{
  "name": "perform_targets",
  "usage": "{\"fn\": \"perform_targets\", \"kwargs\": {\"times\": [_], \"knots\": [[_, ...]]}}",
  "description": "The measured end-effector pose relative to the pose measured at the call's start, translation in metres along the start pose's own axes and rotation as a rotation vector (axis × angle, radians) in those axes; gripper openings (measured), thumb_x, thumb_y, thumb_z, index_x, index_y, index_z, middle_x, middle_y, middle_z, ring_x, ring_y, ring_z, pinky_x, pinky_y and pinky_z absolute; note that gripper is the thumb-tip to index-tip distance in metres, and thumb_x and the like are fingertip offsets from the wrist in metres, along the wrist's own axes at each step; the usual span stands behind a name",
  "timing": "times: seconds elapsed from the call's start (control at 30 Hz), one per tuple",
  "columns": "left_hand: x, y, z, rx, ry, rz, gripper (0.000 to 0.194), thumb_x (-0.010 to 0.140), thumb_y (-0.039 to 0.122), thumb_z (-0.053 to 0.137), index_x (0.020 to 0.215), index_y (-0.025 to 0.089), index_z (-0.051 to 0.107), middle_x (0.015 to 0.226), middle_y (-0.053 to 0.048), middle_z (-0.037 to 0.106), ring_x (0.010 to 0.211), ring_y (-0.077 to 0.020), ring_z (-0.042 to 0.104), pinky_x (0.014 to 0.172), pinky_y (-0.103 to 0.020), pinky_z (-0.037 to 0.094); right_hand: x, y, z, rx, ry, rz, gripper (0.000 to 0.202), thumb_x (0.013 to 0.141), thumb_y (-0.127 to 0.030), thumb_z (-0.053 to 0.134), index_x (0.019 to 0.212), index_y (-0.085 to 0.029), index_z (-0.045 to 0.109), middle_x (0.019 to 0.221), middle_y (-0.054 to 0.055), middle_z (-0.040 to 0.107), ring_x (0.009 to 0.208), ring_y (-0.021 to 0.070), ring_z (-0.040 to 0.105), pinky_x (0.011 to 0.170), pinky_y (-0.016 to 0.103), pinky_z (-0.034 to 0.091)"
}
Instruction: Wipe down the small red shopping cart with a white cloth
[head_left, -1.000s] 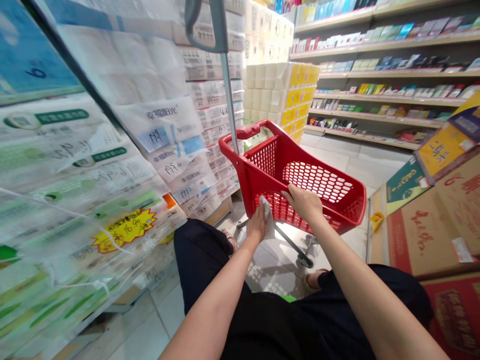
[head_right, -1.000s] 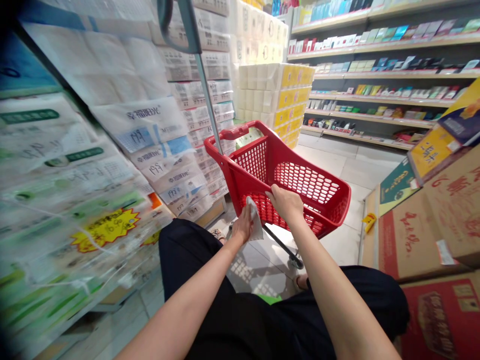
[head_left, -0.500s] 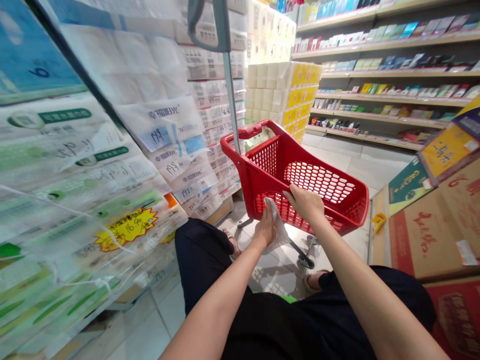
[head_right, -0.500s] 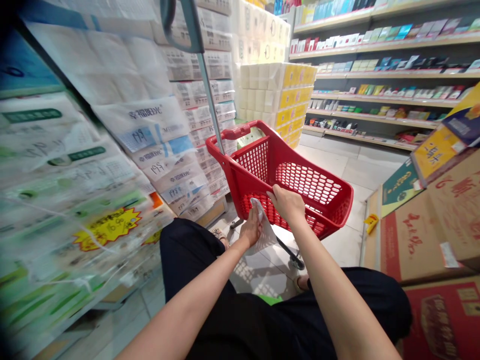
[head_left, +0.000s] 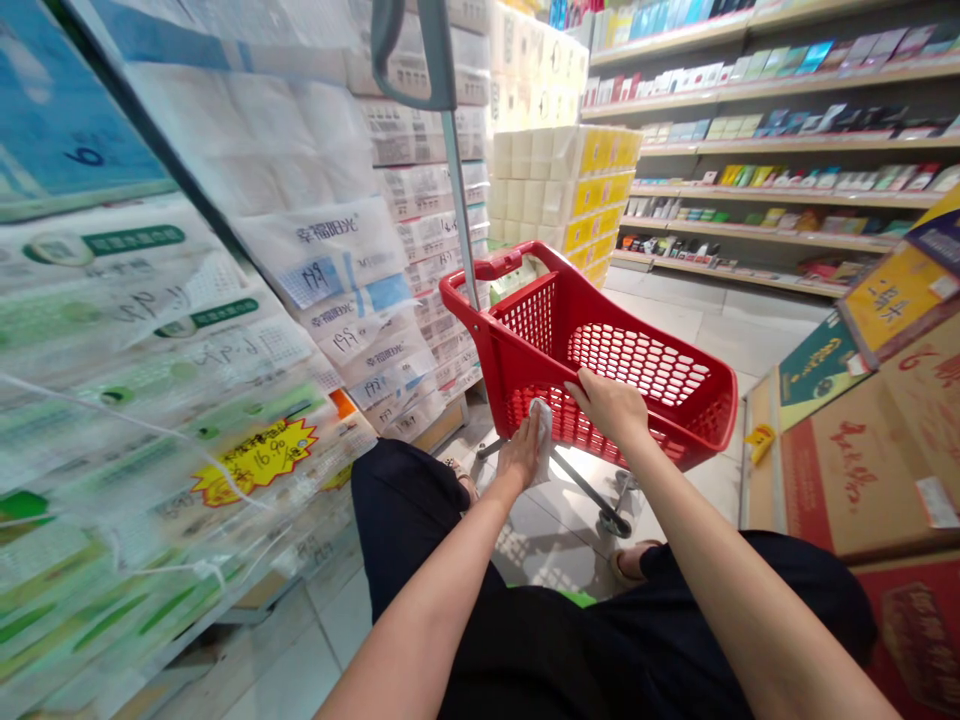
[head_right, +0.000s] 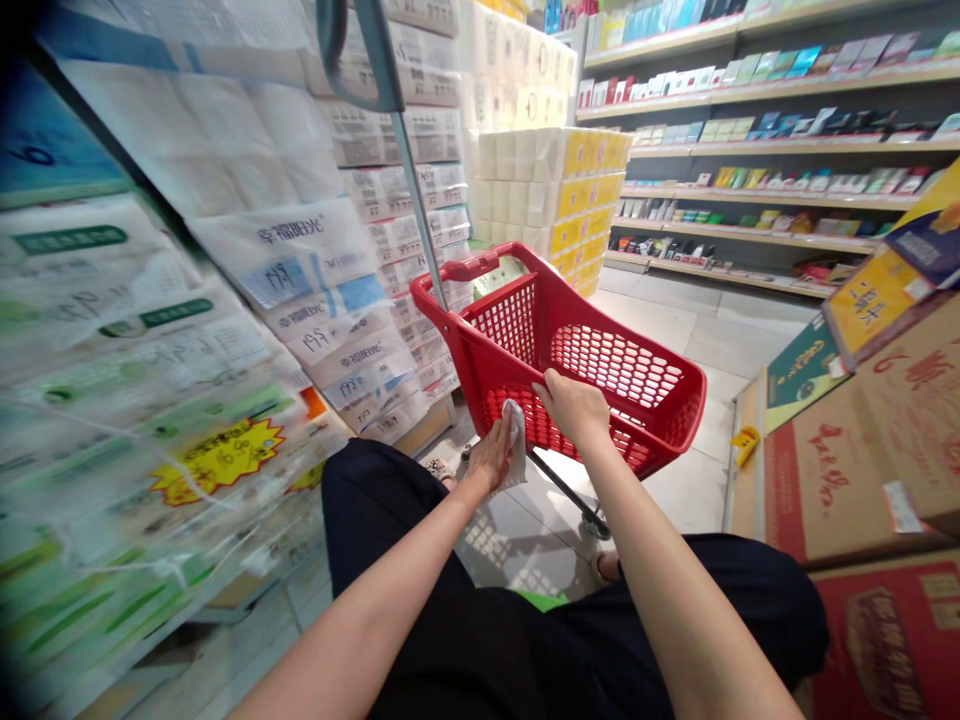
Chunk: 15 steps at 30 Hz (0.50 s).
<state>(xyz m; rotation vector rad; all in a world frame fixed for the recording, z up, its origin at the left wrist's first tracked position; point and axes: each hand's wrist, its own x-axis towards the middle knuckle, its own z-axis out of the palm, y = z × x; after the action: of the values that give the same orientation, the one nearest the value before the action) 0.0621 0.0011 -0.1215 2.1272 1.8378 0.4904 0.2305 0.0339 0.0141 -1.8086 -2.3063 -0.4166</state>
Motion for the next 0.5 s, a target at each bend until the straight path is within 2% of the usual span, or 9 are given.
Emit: {"fn": "perform_targets", "kwargs": {"times": [0.17,0.33,0.5], "knots": [[0.0013,0.0022,0.0030,-0.047,0.003,-0.131,0.094,0.085,0.015,0.047,0.151,0.027,-0.019,0.156,-0.012,0.029,0.116,-0.0265,0.059,0.083,-0.032,0.054,-0.0009,-0.0002,-0.0014,-0.006,0.000,-0.002,0.049,0.099,-0.055,0.018,0.105,-0.023,0.055,0.087,0.006,0.070,0.071,0.0193,0.063,0.056,0.027,0.023],[0.0056,0.0013,-0.0031,-0.042,0.075,-0.088,0.093,0.085,0.017,0.048,0.153,0.023,-0.015,0.158,-0.013,0.024,0.120,-0.0290,0.056,0.087,-0.035,0.055,-0.0001,0.0002,-0.0009,0.004,-0.003,0.001,0.049,0.099,-0.055,0.019,0.105,-0.022,0.055,0.089,0.007,0.070,0.073,0.0199,0.063,0.057,0.027,0.024],[-0.0021,0.0020,0.0028,-0.065,-0.003,-0.149,0.093,0.086,0.016,0.049,0.152,0.030,-0.015,0.157,-0.009,0.029,0.111,-0.0247,0.063,0.081,-0.032,0.054,0.0003,0.0005,0.0006,0.003,0.004,0.004,0.048,0.099,-0.055,0.020,0.104,-0.022,0.055,0.089,0.006,0.070,0.071,0.0191,0.063,0.056,0.028,0.022]]}}
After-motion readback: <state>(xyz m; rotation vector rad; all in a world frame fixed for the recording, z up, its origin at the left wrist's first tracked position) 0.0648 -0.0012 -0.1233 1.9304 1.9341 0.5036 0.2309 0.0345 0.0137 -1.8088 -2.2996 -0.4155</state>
